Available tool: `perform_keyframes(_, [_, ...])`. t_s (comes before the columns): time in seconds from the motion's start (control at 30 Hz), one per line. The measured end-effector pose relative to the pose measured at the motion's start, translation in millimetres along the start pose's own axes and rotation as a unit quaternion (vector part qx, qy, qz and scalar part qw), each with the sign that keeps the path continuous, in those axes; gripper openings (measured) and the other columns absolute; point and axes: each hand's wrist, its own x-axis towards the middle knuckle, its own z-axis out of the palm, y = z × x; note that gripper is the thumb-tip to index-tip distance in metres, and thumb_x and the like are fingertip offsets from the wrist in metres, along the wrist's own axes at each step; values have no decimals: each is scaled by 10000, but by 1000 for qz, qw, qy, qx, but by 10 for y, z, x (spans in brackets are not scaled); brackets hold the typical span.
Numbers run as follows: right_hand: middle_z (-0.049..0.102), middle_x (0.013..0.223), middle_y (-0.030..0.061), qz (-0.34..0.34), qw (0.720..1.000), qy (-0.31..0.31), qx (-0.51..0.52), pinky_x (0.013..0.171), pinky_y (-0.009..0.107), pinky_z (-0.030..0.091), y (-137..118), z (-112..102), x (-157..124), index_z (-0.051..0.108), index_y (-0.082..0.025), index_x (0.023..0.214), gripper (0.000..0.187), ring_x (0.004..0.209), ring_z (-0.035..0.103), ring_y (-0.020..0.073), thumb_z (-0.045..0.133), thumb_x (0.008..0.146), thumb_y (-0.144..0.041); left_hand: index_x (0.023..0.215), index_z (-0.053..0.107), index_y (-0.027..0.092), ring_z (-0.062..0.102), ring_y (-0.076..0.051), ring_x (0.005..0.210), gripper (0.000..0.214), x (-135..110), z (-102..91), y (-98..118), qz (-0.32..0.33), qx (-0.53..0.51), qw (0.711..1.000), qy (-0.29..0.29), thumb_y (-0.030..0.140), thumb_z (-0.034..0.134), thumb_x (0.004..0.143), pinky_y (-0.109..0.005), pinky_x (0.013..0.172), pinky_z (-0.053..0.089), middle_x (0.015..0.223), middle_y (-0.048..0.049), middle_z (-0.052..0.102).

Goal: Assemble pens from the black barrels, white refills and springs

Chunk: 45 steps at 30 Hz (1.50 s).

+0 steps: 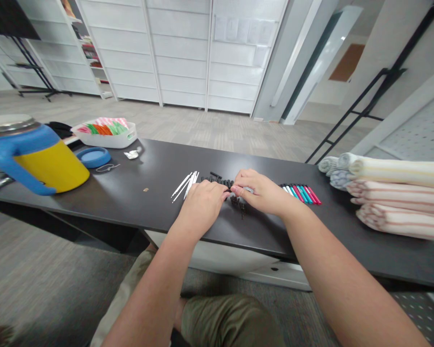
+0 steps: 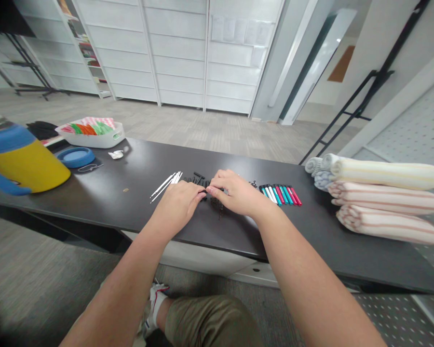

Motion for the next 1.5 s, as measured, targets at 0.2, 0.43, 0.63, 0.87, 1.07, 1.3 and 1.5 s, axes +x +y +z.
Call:
perform_keyframes(0.2, [616, 840, 53, -17, 1000, -7, 4, 849, 362, 405, -19, 26, 11, 623, -215, 820, 408, 855, 548, 209, 395, 1105, -396, 1100, 674, 212, 631, -242, 986, 223, -20, -16, -11, 6, 4, 999, 32, 353, 502, 1075, -396, 888, 428, 1050, -67, 734])
perform_keyframes(0.43, [680, 925, 62, 112, 984, 140, 1, 842, 358, 422, 90, -171, -44, 673, -224, 932, 456, 892, 604, 224, 360, 1101, -509, 1155, 674, 209, 647, -243, 993, 209, -27, -32, 4, -27, -11, 998, 58, 324, 524, 1065, -394, 911, 438, 1067, -69, 748])
perform_keyframes(0.63, [686, 887, 53, 5, 999, 32, 4, 835, 352, 449, 13, -37, 0, 702, -224, 979, 194, 861, 603, 215, 607, 1016, -388, 1178, 668, 209, 642, -243, 1001, 222, -36, -17, -1, -15, -2, 998, 56, 320, 508, 1073, -399, 910, 433, 1079, -70, 745])
perform_keyframes(0.87, [675, 872, 60, -39, 999, -10, 9, 827, 360, 436, -57, 35, 29, 647, -205, 931, 249, 840, 576, 211, 473, 1074, -310, 1099, 673, 219, 626, -238, 974, 123, -42, -11, -14, 2, 2, 998, 62, 286, 591, 1036, -400, 873, 418, 1020, -39, 736])
perform_keyframes(1.07, [597, 770, 32, -41, 999, -24, 8, 806, 353, 406, -96, 26, 44, 536, -220, 790, 345, 756, 510, 197, 402, 1093, -316, 1013, 668, 213, 612, -240, 961, 96, -46, -8, -28, 18, 17, 997, 71, 288, 609, 1027, -401, 847, 404, 972, -32, 725])
perform_keyframes(1.3, [598, 748, 12, 6, 998, -37, 54, 794, 320, 401, -107, 67, 38, 546, -209, 762, 379, 749, 546, 170, 402, 1094, -320, 957, 671, 205, 617, -246, 972, 79, -49, -14, -38, 26, 31, 995, 87, 257, 638, 1005, -401, 864, 409, 977, -32, 734])
perform_keyframes(1.5, [636, 789, 21, 11, 999, -31, 23, 811, 328, 403, -112, 61, 26, 609, -204, 839, 269, 771, 557, 180, 486, 1053, -313, 977, 688, 207, 628, -243, 964, 51, -47, -14, -46, 17, 11, 994, 105, 233, 648, 995, -390, 857, 416, 965, -34, 744])
